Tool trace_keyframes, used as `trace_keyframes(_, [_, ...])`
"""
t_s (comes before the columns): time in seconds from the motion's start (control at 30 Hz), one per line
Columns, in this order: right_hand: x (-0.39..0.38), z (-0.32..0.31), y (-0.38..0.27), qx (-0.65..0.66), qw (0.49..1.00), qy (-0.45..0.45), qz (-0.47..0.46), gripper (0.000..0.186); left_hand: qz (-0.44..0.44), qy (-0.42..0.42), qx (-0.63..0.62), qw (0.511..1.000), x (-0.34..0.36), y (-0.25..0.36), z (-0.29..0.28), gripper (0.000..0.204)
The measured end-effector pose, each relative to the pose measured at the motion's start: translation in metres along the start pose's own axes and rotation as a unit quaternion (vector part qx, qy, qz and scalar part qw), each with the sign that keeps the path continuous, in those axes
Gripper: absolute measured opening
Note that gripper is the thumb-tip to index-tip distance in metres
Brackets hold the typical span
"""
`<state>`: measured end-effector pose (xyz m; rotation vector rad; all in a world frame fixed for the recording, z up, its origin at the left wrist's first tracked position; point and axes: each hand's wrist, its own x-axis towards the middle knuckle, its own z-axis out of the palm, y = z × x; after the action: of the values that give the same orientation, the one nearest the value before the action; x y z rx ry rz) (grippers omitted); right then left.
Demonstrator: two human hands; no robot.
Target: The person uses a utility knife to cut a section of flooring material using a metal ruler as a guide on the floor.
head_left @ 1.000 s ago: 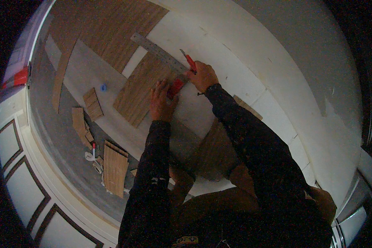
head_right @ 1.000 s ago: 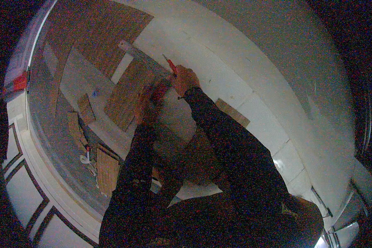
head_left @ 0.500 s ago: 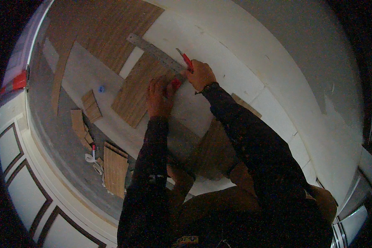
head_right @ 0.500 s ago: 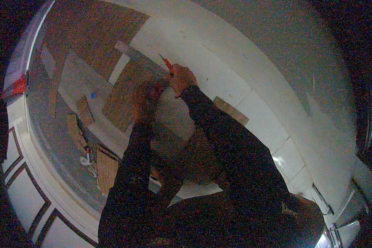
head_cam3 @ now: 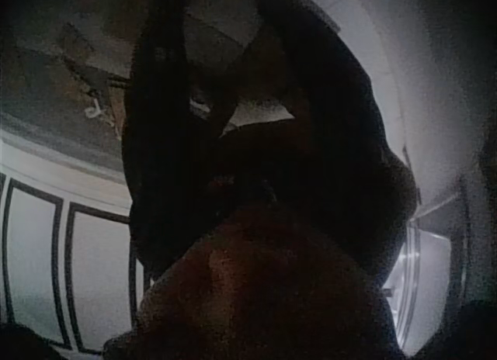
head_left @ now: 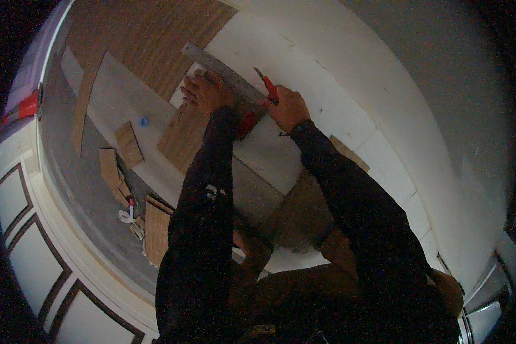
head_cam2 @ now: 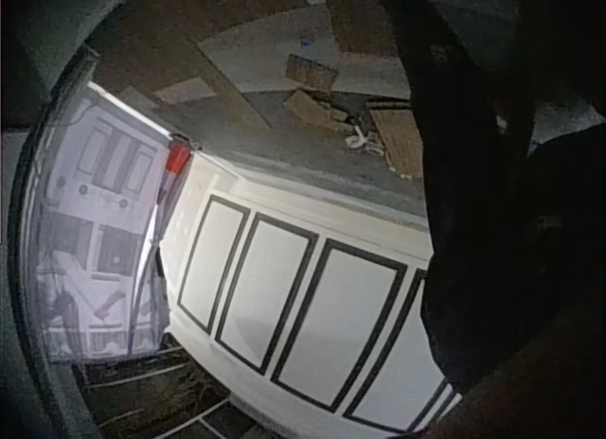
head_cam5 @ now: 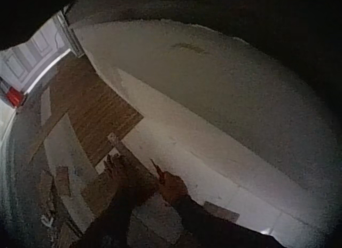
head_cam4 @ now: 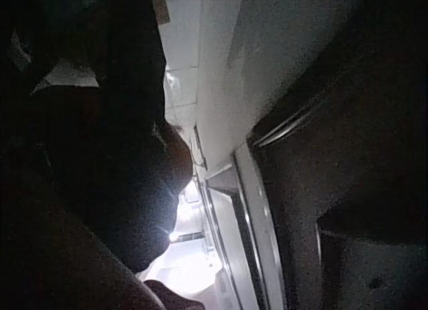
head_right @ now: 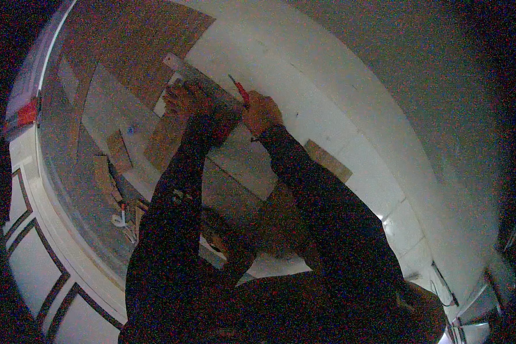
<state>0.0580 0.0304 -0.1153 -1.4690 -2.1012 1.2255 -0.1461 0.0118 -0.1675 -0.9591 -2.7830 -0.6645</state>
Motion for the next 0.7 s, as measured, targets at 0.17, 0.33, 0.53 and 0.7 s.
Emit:
trace_keyframes(0.17, [-0.001,0.000,0.008,0.008,1.000,-0.001,0.003,0.047,0.033,-0.021,0.032,0.999,0.002,0.011,0.006,0.052])
trace_keyframes(0.33, [-0.004,0.000,0.015,0.012,1.000,-0.007,0.025,0.044,0.068,-0.007,-0.009,0.998,-0.012,0.028,0.002,0.051])
trace_keyframes(0.53, [-0.004,0.003,0.014,-0.012,1.000,0.020,0.011,0.044,0.041,0.003,0.025,0.999,-0.007,0.033,0.006,0.048])
trace_keyframes(0.7, [-0.006,0.002,0.002,-0.014,0.999,0.014,0.026,0.044,0.000,0.000,0.036,0.999,-0.002,0.027,0.005,0.047])
